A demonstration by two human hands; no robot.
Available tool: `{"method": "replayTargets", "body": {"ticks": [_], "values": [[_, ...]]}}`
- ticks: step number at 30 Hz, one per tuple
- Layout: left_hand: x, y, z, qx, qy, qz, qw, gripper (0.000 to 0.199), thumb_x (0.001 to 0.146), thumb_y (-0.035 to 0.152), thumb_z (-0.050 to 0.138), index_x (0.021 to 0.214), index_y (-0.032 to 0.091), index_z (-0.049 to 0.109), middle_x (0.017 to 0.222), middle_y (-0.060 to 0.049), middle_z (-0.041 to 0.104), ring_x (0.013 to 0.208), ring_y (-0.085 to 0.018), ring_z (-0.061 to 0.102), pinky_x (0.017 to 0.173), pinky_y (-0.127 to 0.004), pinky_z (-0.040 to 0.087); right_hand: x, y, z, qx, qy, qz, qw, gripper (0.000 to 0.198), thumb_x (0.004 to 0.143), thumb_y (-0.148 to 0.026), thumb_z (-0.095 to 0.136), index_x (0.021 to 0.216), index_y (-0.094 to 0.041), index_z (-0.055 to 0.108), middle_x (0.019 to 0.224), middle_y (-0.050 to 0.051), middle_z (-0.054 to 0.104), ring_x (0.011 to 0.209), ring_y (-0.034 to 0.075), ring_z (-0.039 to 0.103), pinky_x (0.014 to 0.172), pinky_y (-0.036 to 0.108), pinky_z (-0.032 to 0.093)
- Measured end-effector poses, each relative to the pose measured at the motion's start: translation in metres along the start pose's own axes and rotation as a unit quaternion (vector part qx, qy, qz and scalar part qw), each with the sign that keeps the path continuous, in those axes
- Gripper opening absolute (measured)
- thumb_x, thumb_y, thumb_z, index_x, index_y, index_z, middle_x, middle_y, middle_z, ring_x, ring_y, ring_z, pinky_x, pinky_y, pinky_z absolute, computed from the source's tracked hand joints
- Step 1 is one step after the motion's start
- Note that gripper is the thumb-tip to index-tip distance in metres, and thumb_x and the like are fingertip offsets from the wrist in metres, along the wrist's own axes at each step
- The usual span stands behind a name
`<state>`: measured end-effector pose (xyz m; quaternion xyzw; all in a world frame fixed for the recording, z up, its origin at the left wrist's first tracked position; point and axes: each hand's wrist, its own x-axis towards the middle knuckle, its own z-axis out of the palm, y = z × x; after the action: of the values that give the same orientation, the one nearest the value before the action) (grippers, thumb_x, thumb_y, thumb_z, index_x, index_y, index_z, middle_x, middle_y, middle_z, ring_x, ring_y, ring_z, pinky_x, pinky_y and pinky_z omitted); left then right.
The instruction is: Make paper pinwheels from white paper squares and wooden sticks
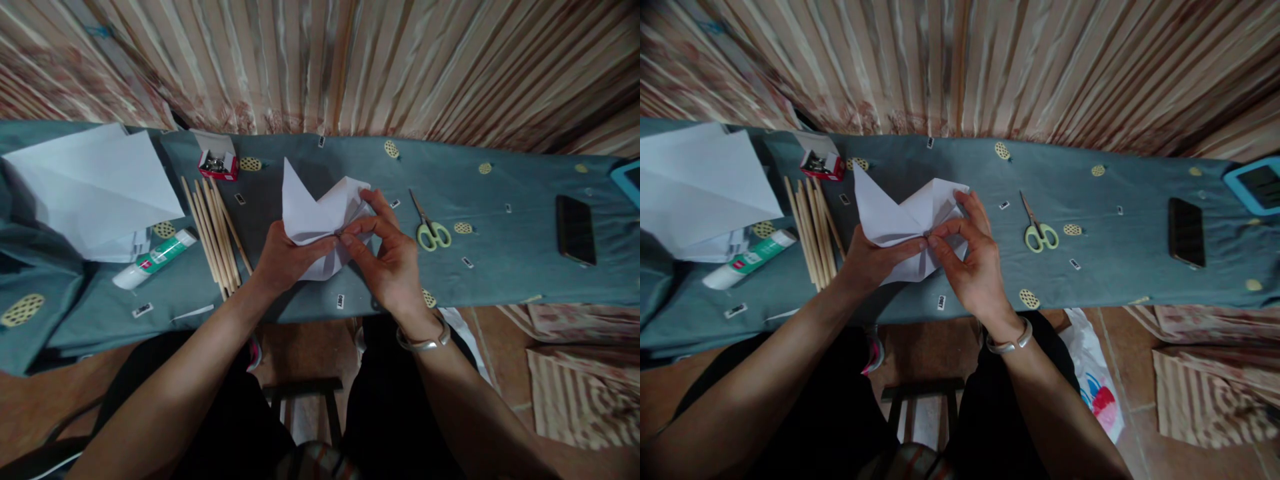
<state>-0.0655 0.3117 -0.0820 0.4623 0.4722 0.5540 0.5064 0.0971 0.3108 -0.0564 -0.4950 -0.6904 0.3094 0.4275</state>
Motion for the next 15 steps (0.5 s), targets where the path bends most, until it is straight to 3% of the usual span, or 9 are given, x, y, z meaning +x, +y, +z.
{"method": "replayTargets", "body": {"ticks": [4,9,12,15], "values": [[-0.001,0.0,-0.001,0.006,0.001,0.003,1.0,0.025,0.062,0.028,0.084,0.079,0.013,0.074,0.076,-0.004,0.076,0.068,-0.018,0.069,0.063,-0.026,0.057,-0.001,0.003,0.001,-0.014,0.029,-0.008,0.999,0.011,0.083,-0.029,0.07,0.091,-0.024,0.065,0.148,0.005,0.048,0.143,0.027,0.037,0.12,0.055,0.023],[0.0,0.001,-0.001,0.014,-0.002,0.014,1.0,0.024,0.062,0.028,0.085,0.079,0.014,0.075,0.076,-0.004,0.076,0.067,-0.018,0.069,0.062,-0.026,0.058,-0.003,0.011,0.005,-0.022,0.071,0.002,0.997,0.037,0.078,-0.034,0.075,0.112,-0.026,0.061,0.151,0.007,0.043,0.144,0.029,0.035,0.119,0.055,0.026],[0.0,0.003,-0.002,0.012,-0.003,0.018,1.0,0.022,0.063,0.026,0.084,0.079,0.013,0.075,0.075,-0.004,0.076,0.065,-0.018,0.069,0.06,-0.026,0.058,-0.004,0.015,0.01,0.011,0.089,0.023,0.996,0.06,0.077,-0.035,0.076,0.131,-0.027,0.051,0.15,0.008,0.042,0.142,0.028,0.037,0.118,0.053,0.03],[0.0,0.003,-0.002,0.018,-0.003,0.009,1.0,0.02,0.064,0.024,0.082,0.079,0.013,0.076,0.075,-0.005,0.076,0.065,-0.018,0.069,0.059,-0.025,0.057,-0.004,0.016,0.013,0.07,0.083,0.041,0.993,0.072,0.076,-0.034,0.076,0.139,-0.028,0.041,0.144,0.009,0.05,0.134,0.026,0.048,0.114,0.049,0.039]]}}
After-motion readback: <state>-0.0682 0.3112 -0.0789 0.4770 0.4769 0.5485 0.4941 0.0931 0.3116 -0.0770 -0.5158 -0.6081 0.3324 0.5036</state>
